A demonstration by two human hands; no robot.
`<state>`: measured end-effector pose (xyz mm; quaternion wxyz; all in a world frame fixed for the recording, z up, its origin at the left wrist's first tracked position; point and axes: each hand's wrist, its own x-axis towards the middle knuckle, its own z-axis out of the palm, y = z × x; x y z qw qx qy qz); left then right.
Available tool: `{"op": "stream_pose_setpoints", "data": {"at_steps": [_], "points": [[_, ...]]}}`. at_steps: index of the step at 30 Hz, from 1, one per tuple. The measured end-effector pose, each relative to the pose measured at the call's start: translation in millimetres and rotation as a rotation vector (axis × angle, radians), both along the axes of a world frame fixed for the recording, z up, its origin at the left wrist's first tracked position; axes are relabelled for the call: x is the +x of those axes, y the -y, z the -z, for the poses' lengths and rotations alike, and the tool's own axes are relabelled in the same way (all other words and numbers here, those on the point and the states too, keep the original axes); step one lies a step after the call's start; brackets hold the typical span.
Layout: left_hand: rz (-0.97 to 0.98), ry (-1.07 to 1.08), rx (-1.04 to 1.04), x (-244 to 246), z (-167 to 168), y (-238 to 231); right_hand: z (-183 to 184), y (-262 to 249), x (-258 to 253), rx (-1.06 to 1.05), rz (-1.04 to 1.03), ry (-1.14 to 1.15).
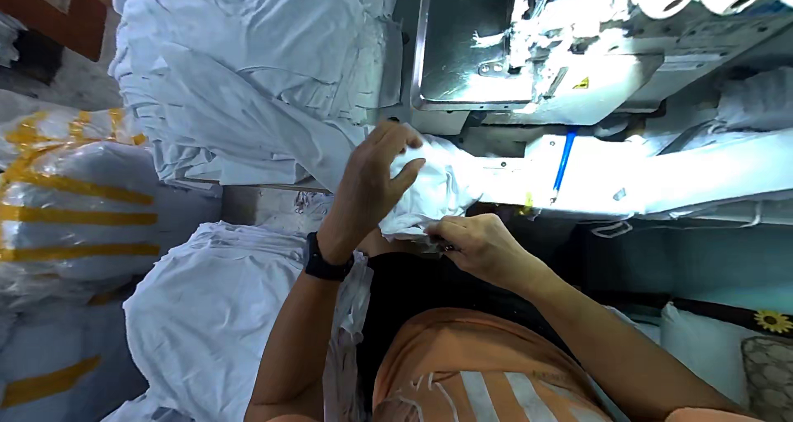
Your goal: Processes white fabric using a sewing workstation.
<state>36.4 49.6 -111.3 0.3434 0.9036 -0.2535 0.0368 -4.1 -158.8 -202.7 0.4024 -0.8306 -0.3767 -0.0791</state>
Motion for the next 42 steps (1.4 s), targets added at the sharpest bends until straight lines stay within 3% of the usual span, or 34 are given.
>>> {"op": "stream_pose_setpoints", "data": {"at_steps": [3,5,8,13,18,24,29,42], "points": [[0.155,-0.063,0.011,-8,16,1,8,2,-9,0.009,-0.017,0.036],[0.215,-0.073,0.136,-7,40,7,13,3,-15,0.012,-0.035,0.082],[0.219,0.071,0.240,-6,64,9,15,3,-19,0.043,0.007,0.139],[0.178,0.182,0.161,-13,28,7,1,8,-7,0.222,0.192,0.217],[0.227,0.344,0.174,-21,15,6,-12,8,9,0.281,0.176,0.225],[0.251,0.352,0.194,-21,14,5,-19,5,14,0.465,0.159,-0.006],[0.216,0.186,0.473,-14,16,-19,-29,14,14,0.527,0.183,-0.260],[0.038,0.019,-0.306,-15,41,-34,-34,19,13,0.544,0.233,-0.429]]}}
